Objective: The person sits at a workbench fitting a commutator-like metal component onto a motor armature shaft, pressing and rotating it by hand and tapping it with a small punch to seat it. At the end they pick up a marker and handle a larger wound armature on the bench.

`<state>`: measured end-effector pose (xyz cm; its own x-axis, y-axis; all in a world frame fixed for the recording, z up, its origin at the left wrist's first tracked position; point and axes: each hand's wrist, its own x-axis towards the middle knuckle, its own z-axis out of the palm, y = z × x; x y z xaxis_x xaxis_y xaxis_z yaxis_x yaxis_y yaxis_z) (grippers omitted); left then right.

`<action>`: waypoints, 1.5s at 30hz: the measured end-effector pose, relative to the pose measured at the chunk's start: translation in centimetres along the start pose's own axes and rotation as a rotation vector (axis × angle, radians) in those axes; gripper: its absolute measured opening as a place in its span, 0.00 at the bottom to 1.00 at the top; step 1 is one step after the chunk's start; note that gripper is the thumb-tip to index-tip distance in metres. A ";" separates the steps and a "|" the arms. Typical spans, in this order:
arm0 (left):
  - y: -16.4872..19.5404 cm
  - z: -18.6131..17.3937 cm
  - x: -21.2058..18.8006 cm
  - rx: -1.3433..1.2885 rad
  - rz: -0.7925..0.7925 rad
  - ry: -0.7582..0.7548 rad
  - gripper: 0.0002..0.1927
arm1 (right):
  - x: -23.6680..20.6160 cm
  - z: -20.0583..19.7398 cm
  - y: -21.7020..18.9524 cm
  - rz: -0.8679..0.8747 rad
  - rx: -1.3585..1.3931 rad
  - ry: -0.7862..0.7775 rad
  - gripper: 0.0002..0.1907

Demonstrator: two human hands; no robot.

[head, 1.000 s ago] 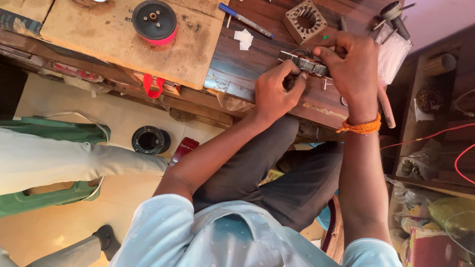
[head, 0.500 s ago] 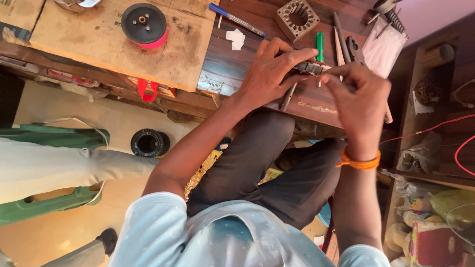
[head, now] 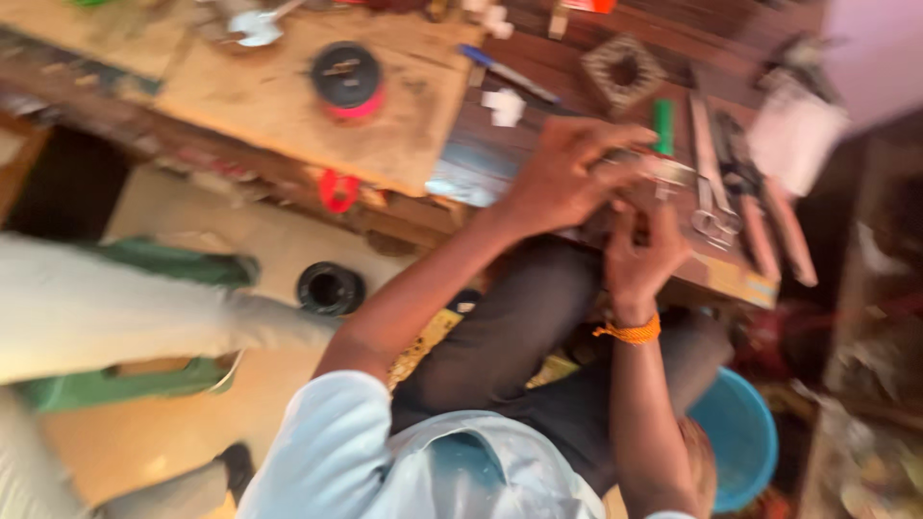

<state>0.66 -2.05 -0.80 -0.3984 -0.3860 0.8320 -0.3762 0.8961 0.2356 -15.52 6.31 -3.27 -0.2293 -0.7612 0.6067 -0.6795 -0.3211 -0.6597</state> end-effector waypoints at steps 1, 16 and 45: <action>0.0 -0.1 -0.3 -0.012 0.067 0.047 0.29 | -0.2 0.6 0.5 0.077 -0.017 0.022 0.03; -1.1 0.1 -1.8 -0.093 -0.291 0.359 0.26 | -1.5 0.9 4.3 -0.026 0.300 0.023 0.13; -2.1 -0.3 -1.4 -0.413 -0.534 0.261 0.12 | -2.0 0.0 5.2 -0.076 0.325 -0.098 0.26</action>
<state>2.28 -3.37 -2.27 -0.0162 -0.7756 0.6310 -0.0964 0.6293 0.7711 -18.54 6.16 -7.91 -0.1078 -0.7738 0.6242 -0.4312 -0.5293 -0.7307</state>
